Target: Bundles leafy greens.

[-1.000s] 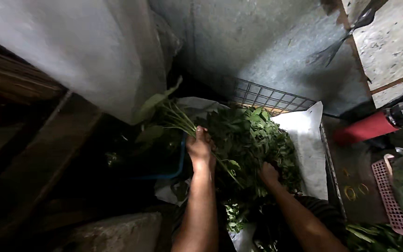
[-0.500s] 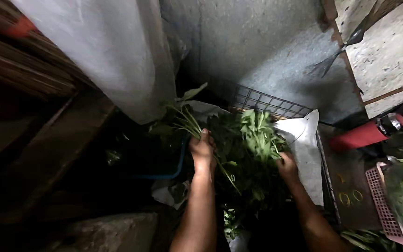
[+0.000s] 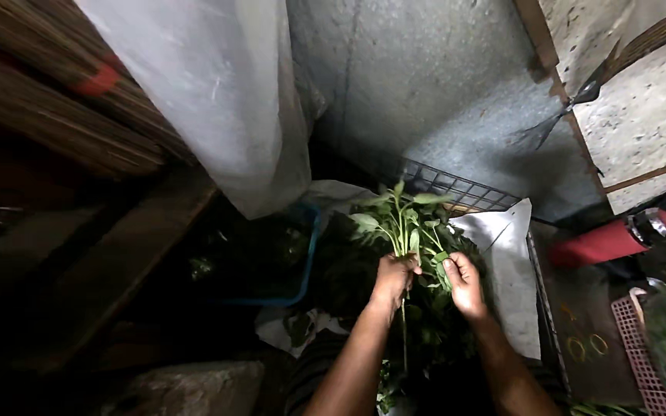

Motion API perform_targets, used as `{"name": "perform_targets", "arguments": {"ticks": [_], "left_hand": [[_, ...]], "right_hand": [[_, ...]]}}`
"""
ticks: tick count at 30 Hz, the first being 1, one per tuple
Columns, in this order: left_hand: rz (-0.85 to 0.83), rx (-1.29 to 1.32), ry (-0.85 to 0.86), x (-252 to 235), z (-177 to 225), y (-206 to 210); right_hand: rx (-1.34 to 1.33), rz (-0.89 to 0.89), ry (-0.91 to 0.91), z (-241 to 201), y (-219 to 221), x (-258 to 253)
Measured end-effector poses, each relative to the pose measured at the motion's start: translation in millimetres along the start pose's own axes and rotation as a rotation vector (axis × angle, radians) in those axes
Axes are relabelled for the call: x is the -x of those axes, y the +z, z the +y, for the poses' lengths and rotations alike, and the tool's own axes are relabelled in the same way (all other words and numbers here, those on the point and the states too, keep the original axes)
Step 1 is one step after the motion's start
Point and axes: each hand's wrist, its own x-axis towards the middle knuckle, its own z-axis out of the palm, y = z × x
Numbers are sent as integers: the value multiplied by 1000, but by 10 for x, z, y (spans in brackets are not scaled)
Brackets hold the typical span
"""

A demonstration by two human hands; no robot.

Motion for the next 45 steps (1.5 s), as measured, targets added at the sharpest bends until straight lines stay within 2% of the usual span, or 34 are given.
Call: {"name": "perform_targets", "arguments": {"ticks": [4,7,10,14,16,18,20,22,23,24,27,29,31,34,36,39,41,43,45], "left_hand": [[-31,33,-54,-10,-61,53],[81,-67,-42,-14,-91,86],[218,-215,58,-28,-72,69],[318,-214,140,-40,4,-21],[354,-187,153,-68,30,-75],[372,-158,153,-81,39,-108],[408,-109,156,-56,88,-156],[444,-40,157,-58,152,-231],[440,-5,139,-74,175,-258],[422,10,116,-84,178,-267],[305,-38,53,-89,115,-220],[223,-78,41,-117,46,-154],[151,-115,34,-133,-5,-100],[188,-176,41,-104,-8,-76],[250,-188,49,-107,14,-113],[345,-195,72,-70,97,-166],[410,-135,105,-108,152,-267],[441,-43,119,-129,199,-353],[404,46,103,-104,222,-369]], "right_hand": [[296,-191,52,-17,112,140],[593,-343,130,-133,199,212],[756,-364,64,-113,222,316],[859,-324,-55,153,6,503],[920,-432,70,237,-206,542],[969,-440,124,438,-443,565],[1042,-450,295,637,-697,548],[1036,-425,523,823,-934,540],[985,-391,583,856,-1009,508],[919,-345,568,822,-1026,478],[594,-255,328,505,-718,353],[252,-309,193,280,-307,246],[107,-360,175,78,115,128],[311,-408,286,-156,453,17],[510,-472,250,-186,455,40],[727,-522,155,-39,237,133],[847,-583,245,85,10,168],[954,-623,409,255,-203,193],[980,-568,491,437,-315,250]]}}
